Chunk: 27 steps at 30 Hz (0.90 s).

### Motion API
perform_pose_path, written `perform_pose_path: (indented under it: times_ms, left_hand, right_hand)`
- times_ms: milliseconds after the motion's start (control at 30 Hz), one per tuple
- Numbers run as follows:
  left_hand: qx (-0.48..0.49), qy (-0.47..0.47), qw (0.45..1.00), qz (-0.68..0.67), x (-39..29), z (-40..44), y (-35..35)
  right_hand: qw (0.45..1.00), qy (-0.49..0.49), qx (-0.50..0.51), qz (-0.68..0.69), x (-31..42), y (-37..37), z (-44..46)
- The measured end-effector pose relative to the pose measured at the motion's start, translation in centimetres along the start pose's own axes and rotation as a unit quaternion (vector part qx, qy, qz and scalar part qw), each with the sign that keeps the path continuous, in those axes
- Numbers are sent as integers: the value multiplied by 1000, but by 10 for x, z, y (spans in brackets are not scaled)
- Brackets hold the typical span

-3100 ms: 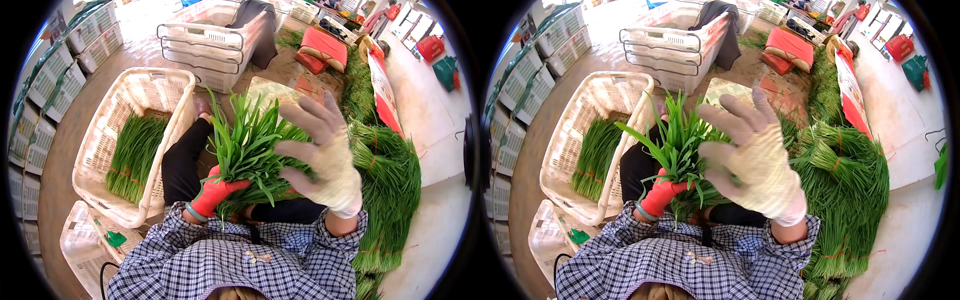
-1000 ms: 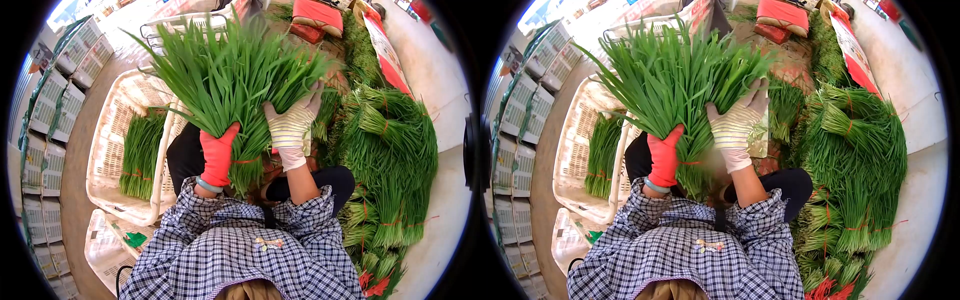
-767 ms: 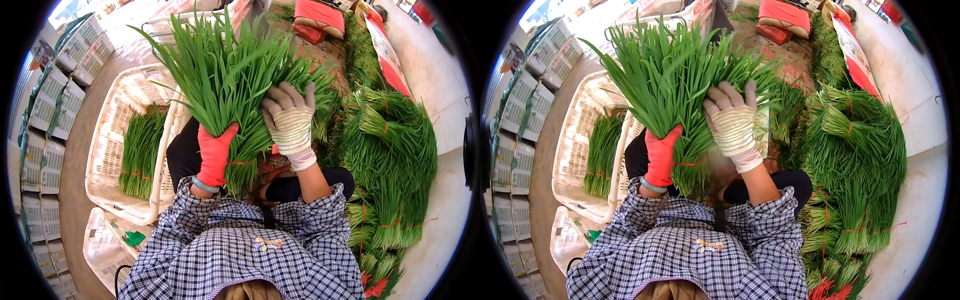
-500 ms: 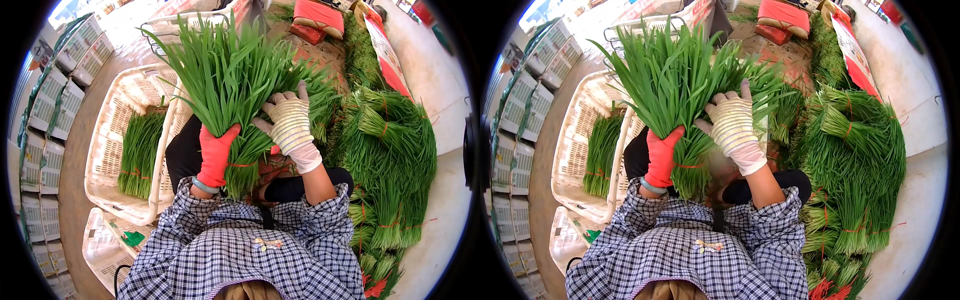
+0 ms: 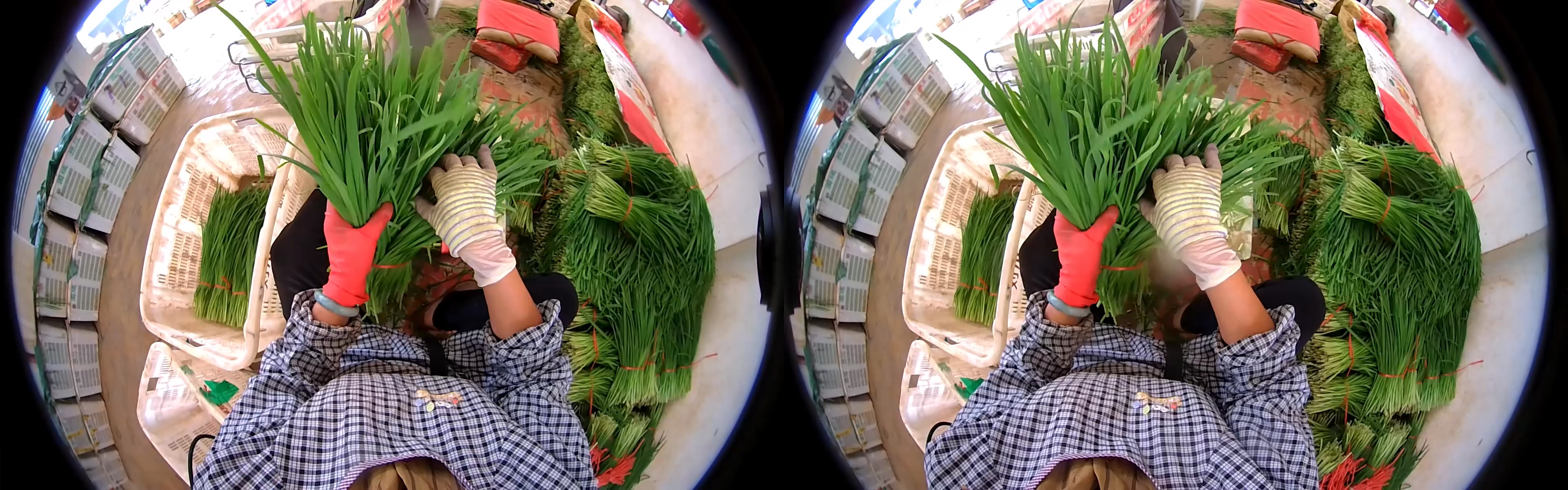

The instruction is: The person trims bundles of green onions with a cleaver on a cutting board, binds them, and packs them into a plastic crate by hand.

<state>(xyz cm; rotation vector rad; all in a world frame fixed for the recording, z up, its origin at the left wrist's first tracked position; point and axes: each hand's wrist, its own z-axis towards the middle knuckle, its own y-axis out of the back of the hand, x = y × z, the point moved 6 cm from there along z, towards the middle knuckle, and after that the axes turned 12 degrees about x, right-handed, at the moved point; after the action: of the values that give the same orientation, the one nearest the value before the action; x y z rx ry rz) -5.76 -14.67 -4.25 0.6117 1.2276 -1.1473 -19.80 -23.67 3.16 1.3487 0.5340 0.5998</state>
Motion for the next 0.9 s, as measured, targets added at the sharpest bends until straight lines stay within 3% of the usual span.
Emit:
perform_pose_path:
  times_ms: [367, 467, 500, 533, 567, 600, 667, 733, 800, 867, 900]
  left_hand:
    - [3, -10, 1000, 7, -2, 0, -1]
    - [3, -14, 1000, 7, -3, 2, -3]
    - [-1, -11, 1000, 3, -2, 2, -2]
    - [-5, -8, 1000, 0, -2, 4, 0]
    - [-9, -6, 1000, 1, -2, 6, 3]
    - [-11, 13, 1000, 15, 0, 8, 8]
    - [-16, 39, 999, 31, -2, 10, 19]
    - [-4, 130, 973, -190, 2, 16, 21]
    - [16, 182, 943, -276, 21, 19, 30]
    - [67, 253, 834, -486, 24, 17, 11]
    - [141, 208, 896, -367, 33, 15, 11]
  right_hand:
    - [1000, -8, 2, 12, 1, -11, 4]
    - [999, -18, -36, 10, 1, -19, 4]
    - [989, -33, -98, 109, -7, -24, 3]
    - [965, -47, -157, 206, -16, -25, 0]
    - [897, 13, -250, 365, -25, -10, -10]
    - [799, -14, -283, 530, -42, -6, -18]
    - [744, -13, -270, 611, -60, 25, -35]
    - [885, 6, -315, 341, -79, 45, -56]
    - [941, 14, -240, 239, -94, 25, -63]
    - [983, 22, -136, 124, -88, 0, -73]
    - [989, 58, -101, 87, -77, -10, -77]
